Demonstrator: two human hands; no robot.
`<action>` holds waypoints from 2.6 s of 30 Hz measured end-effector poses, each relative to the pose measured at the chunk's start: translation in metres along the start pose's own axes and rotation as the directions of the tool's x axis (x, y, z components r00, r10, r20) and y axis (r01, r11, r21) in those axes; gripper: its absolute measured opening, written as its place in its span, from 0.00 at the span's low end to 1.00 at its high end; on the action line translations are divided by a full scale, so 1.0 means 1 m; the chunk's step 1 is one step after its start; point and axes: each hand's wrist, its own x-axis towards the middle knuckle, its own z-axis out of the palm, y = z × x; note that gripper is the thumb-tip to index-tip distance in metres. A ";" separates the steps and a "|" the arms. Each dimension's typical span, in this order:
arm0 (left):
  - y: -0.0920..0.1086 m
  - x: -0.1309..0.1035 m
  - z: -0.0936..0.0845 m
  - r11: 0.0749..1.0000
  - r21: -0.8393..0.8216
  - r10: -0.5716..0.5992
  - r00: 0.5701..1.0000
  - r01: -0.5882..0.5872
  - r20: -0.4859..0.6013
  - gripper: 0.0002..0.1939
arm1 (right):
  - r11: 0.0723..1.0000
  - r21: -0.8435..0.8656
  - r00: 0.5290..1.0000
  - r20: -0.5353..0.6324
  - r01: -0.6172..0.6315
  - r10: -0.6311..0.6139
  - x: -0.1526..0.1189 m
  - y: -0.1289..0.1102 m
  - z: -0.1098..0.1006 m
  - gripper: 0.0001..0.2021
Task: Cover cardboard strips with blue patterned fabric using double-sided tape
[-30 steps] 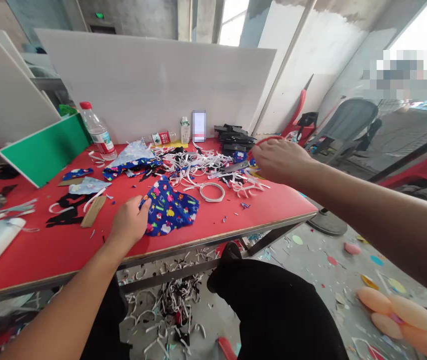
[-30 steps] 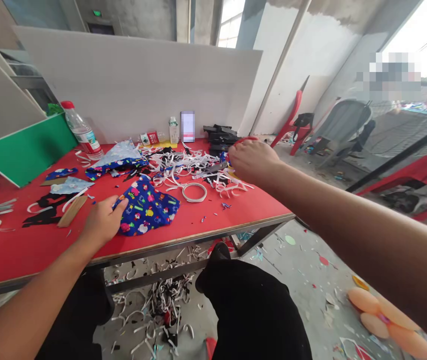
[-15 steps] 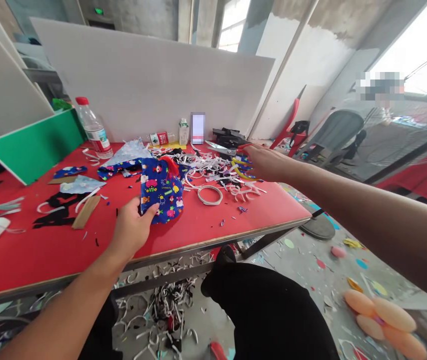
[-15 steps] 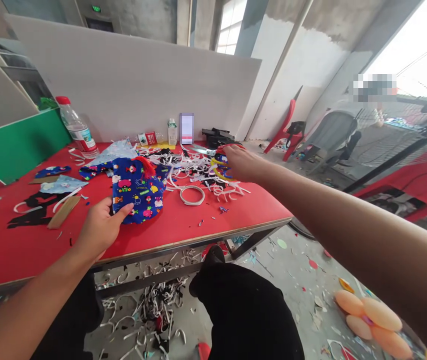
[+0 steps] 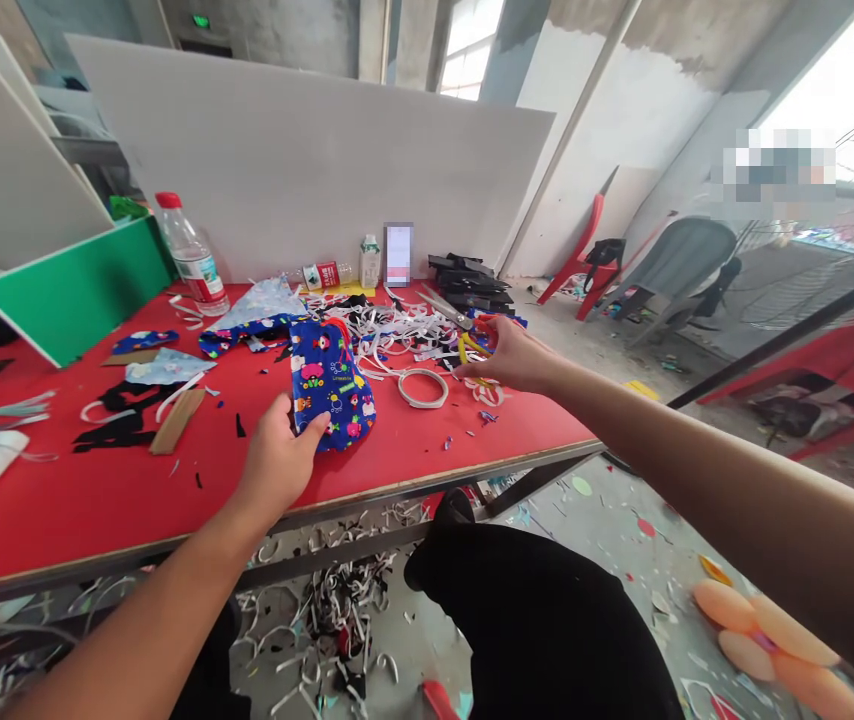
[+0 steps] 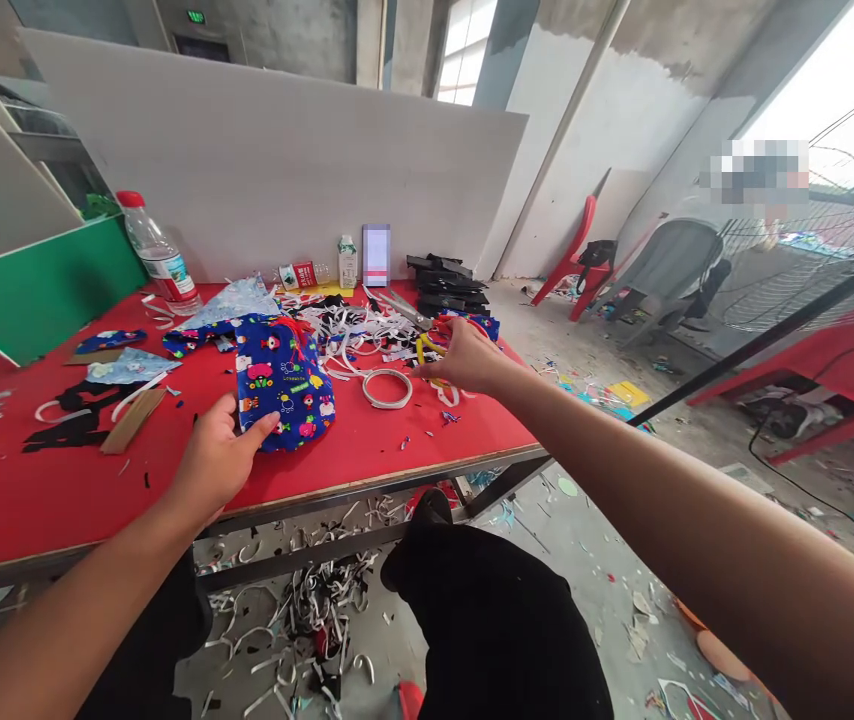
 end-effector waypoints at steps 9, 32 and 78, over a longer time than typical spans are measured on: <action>0.018 0.003 -0.014 0.945 0.302 0.145 0.989 -0.129 -0.031 0.10 | 0.963 0.009 0.868 -0.436 0.269 -0.238 0.031 0.030 -0.033 0.28; 0.026 -0.005 0.051 0.986 -0.014 0.167 0.984 -0.166 0.062 0.13 | 0.488 0.852 0.935 -0.308 0.188 0.178 -0.057 -0.089 0.073 0.21; 0.039 0.012 -0.002 0.661 -0.733 -0.244 0.970 0.159 -0.010 0.14 | 0.935 0.271 0.973 0.085 -0.228 0.213 -0.078 -0.007 0.031 0.33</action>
